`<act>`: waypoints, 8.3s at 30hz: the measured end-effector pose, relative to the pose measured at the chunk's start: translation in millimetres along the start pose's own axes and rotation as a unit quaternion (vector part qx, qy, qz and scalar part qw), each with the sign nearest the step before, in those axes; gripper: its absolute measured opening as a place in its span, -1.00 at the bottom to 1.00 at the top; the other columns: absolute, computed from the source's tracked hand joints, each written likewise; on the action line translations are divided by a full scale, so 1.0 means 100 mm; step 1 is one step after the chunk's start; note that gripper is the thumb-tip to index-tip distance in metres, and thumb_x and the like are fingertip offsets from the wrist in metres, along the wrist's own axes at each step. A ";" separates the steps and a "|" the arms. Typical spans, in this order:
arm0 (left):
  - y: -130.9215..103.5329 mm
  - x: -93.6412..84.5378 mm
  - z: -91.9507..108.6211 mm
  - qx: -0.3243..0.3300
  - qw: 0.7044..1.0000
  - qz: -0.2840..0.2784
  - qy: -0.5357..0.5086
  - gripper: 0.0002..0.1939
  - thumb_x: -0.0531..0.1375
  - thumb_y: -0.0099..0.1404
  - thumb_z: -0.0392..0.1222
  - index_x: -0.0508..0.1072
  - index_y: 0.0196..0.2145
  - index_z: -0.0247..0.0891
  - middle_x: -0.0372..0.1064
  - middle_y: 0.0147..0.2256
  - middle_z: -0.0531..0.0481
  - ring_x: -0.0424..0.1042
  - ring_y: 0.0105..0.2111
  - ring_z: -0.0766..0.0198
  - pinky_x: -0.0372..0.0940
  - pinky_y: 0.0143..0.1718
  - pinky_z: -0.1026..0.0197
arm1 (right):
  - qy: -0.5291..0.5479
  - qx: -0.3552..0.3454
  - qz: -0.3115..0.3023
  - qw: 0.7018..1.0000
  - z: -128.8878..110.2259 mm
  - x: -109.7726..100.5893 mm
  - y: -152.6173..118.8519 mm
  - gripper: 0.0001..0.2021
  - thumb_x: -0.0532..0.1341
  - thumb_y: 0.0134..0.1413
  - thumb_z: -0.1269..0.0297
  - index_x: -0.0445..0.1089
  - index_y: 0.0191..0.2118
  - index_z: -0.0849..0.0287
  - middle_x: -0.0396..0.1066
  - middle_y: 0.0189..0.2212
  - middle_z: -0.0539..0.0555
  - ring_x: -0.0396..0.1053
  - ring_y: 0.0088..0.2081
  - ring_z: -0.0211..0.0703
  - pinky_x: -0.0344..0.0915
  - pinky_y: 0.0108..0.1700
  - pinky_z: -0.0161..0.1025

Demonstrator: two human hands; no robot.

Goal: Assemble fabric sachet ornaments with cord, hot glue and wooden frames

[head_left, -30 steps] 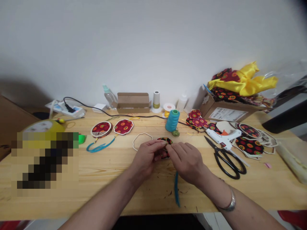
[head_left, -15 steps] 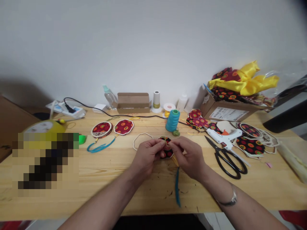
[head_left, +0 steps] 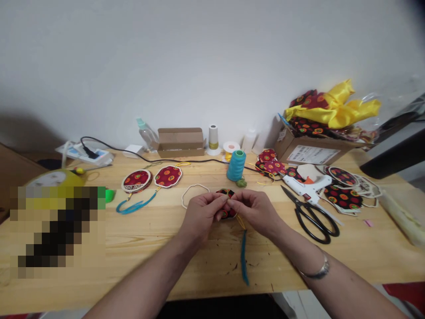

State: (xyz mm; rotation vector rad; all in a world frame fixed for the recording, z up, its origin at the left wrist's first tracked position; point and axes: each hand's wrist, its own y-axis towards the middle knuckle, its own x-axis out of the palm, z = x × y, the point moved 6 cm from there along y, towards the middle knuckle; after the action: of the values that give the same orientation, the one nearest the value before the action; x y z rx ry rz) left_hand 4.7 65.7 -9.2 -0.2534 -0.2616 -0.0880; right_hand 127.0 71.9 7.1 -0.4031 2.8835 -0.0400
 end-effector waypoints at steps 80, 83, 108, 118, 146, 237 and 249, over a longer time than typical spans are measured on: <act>-0.21 0.09 0.22 0.247 0.890 0.045 0.381 -0.86 0.18 0.17 -0.22 0.56 -0.40 -0.18 0.48 -0.51 0.01 0.36 -0.54 0.32 0.17 -0.46 0.31 | 0.005 -0.005 0.083 0.997 0.06 -0.17 0.07 -0.87 0.21 -0.11 0.24 0.32 -0.53 0.17 0.24 -0.68 -0.09 0.14 -0.60 -0.32 0.11 -0.54 -0.34; -0.25 0.13 0.22 0.311 0.826 0.046 0.468 -0.83 0.14 0.21 -0.23 0.56 -0.35 -0.16 0.51 -0.45 -0.02 0.40 -0.50 0.28 0.19 -0.41 0.28 | 0.049 0.013 0.073 0.996 0.08 -0.15 0.07 -0.85 0.23 -0.14 0.21 0.31 -0.52 0.18 0.23 -0.69 -0.09 0.11 -0.63 -0.35 0.08 -0.58 -0.36; -0.34 0.16 0.30 0.394 0.757 0.091 0.513 -0.81 0.10 0.24 -0.29 0.46 -0.22 -0.30 0.53 -0.35 -0.08 0.45 -0.47 0.27 0.26 -0.42 0.27 | 0.115 0.021 0.046 0.992 0.07 -0.11 0.06 -0.85 0.26 -0.20 0.26 0.27 -0.54 0.18 0.23 -0.68 -0.12 0.13 -0.64 -0.38 0.08 -0.59 -0.36; -0.34 0.22 0.26 0.439 0.721 0.062 0.532 -0.80 0.10 0.26 -0.34 0.49 -0.22 -0.36 0.54 -0.40 -0.05 0.45 -0.53 0.30 0.26 -0.48 0.29 | 0.065 0.000 0.045 0.997 0.06 -0.10 0.07 -0.88 0.23 -0.15 0.26 0.30 -0.54 0.18 0.24 -0.67 -0.09 0.13 -0.62 -0.35 0.09 -0.58 -0.35; -0.23 0.15 0.22 0.303 0.836 0.007 0.457 -0.77 0.07 0.27 -0.32 0.53 -0.27 -0.23 0.42 -0.59 0.09 0.34 -0.59 0.38 0.19 -0.50 0.35 | 0.024 -0.007 0.039 0.999 0.07 -0.10 0.07 -0.90 0.20 -0.13 0.28 0.32 -0.53 0.17 0.30 -0.65 -0.06 0.16 -0.61 -0.33 0.12 -0.56 -0.35; 0.01 -0.09 0.13 0.042 0.994 0.034 0.090 -0.84 0.28 0.04 -0.15 0.56 -0.46 -0.31 0.26 -0.73 0.13 0.15 -0.71 0.49 0.01 -0.65 0.38 | -0.139 -0.230 0.136 0.953 -0.22 -0.19 -0.08 -0.90 0.19 0.06 0.37 0.46 -0.41 0.18 0.42 -0.53 0.02 0.32 -0.46 -0.27 0.26 -0.39 -0.32; -0.01 -0.05 0.06 0.010 0.999 0.039 0.002 -0.84 0.33 -0.03 -0.16 0.56 -0.48 -0.31 0.30 -0.68 0.10 0.15 -0.71 0.51 -0.01 -0.67 0.40 | -0.347 -0.421 0.164 0.822 -0.37 -0.02 -0.29 -0.91 0.17 0.08 0.49 0.40 -0.30 0.24 0.45 -0.44 0.11 0.35 -0.40 -0.22 0.30 -0.35 -0.26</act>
State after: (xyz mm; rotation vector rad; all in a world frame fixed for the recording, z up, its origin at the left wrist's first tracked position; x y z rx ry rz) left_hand -1.6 66.5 -5.2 -0.2439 -0.2474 -0.0085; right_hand 128.4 44.2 45.3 -0.0121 2.0349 1.1976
